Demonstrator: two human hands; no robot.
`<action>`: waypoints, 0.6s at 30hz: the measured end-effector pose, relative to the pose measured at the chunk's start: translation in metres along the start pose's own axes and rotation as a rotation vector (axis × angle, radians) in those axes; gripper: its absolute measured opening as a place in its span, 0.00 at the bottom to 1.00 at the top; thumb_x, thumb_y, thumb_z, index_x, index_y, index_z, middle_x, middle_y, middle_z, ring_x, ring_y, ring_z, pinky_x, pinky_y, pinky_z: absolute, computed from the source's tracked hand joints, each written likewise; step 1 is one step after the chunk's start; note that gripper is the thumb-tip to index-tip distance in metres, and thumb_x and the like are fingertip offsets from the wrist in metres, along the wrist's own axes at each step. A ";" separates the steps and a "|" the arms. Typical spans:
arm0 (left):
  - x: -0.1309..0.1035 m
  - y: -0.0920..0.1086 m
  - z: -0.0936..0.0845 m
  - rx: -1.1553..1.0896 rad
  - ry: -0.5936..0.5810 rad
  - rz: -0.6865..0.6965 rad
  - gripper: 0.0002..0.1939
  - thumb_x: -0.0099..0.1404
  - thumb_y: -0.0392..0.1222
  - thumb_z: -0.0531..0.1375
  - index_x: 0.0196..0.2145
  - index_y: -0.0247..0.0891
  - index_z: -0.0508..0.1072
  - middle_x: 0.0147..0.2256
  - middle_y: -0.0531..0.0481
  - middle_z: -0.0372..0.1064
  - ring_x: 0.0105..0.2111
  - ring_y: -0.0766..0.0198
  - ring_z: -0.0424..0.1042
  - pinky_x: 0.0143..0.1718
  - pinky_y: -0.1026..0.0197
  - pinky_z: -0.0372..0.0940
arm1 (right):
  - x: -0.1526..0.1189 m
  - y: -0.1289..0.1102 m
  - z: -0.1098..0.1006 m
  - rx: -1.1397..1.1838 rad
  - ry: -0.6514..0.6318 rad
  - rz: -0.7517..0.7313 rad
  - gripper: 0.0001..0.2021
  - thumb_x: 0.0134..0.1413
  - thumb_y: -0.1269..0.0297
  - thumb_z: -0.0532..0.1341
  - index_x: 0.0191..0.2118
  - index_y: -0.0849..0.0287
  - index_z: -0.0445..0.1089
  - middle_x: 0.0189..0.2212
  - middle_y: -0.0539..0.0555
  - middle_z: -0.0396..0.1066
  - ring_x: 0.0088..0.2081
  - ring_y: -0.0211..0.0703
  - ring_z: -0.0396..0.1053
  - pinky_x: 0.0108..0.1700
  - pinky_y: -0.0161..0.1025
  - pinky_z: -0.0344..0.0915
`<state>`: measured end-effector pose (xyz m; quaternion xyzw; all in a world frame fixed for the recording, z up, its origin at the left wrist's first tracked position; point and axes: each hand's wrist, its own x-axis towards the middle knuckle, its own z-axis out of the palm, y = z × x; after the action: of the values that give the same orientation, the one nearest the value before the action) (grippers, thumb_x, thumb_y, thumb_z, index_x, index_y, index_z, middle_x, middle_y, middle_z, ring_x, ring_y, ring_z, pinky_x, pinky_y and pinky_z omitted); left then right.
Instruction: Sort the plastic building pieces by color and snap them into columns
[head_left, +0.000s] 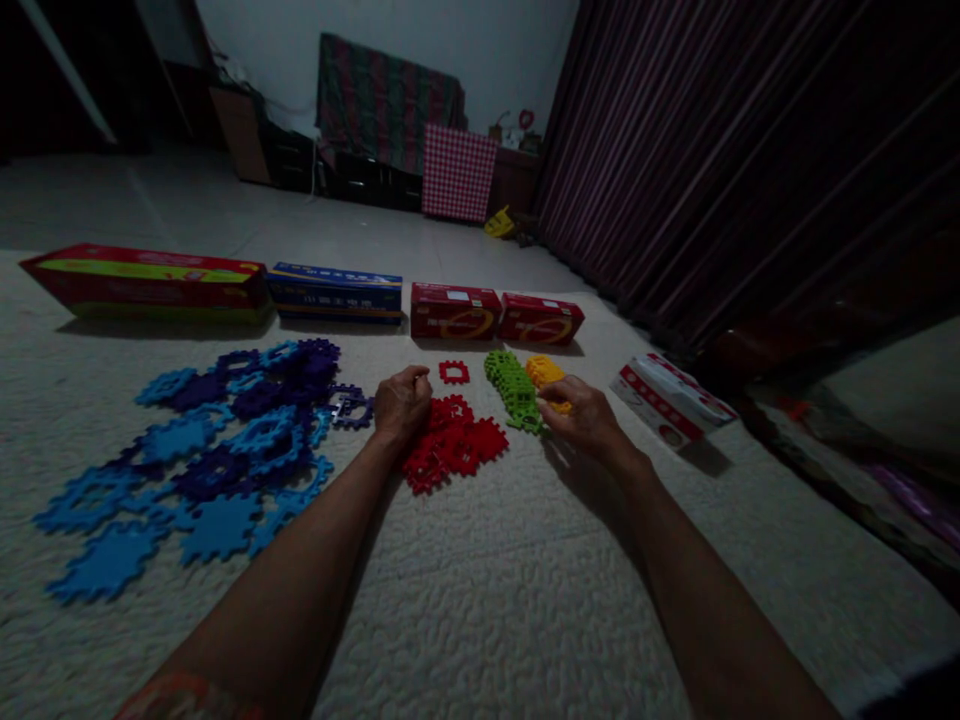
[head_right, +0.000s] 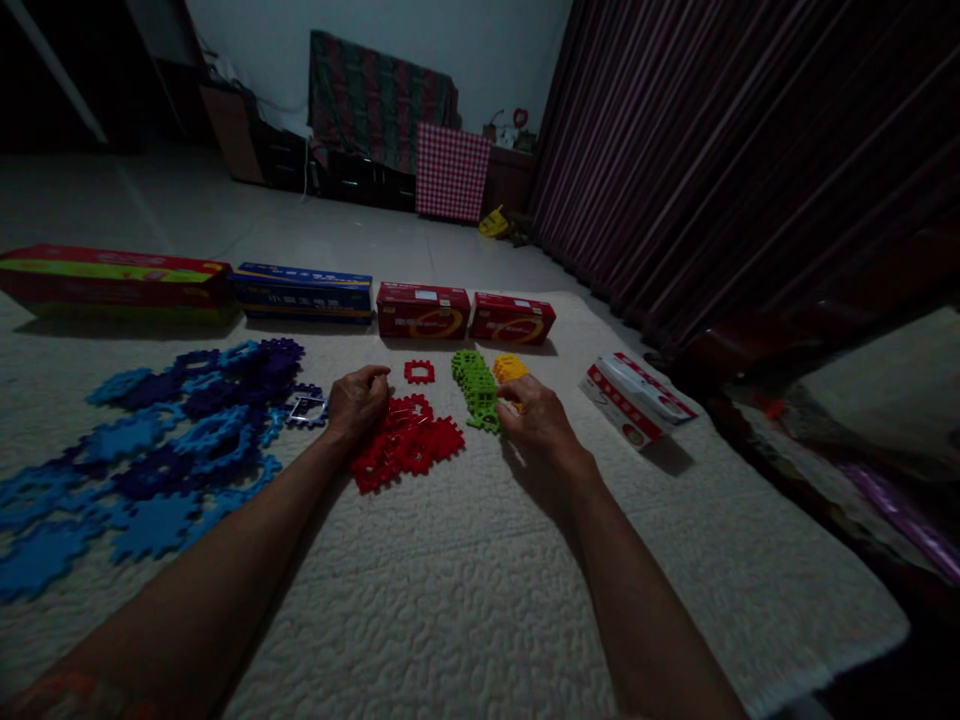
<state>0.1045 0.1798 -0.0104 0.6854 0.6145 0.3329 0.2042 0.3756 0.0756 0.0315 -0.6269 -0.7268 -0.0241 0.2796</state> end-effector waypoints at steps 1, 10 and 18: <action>0.000 0.000 0.000 0.008 -0.001 0.001 0.19 0.67 0.40 0.53 0.49 0.42 0.80 0.41 0.47 0.81 0.40 0.57 0.78 0.44 0.62 0.67 | -0.005 0.000 0.001 -0.012 -0.026 0.009 0.07 0.54 0.65 0.61 0.39 0.57 0.74 0.38 0.57 0.75 0.40 0.48 0.73 0.45 0.43 0.68; 0.001 0.000 0.001 0.028 0.004 0.011 0.20 0.66 0.41 0.53 0.49 0.41 0.81 0.42 0.44 0.81 0.42 0.55 0.79 0.45 0.60 0.68 | -0.024 -0.007 0.016 -0.071 -0.177 0.115 0.09 0.53 0.64 0.64 0.40 0.58 0.68 0.36 0.55 0.71 0.36 0.45 0.68 0.38 0.40 0.64; 0.000 0.000 0.001 0.048 0.021 0.003 0.19 0.65 0.41 0.54 0.47 0.42 0.81 0.41 0.45 0.81 0.43 0.54 0.78 0.45 0.59 0.68 | -0.024 -0.004 0.009 -0.006 -0.112 0.026 0.07 0.54 0.67 0.63 0.40 0.57 0.69 0.37 0.56 0.72 0.38 0.47 0.69 0.41 0.42 0.66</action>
<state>0.1058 0.1799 -0.0112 0.6876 0.6233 0.3257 0.1804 0.3696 0.0561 0.0148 -0.6375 -0.7330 0.0125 0.2369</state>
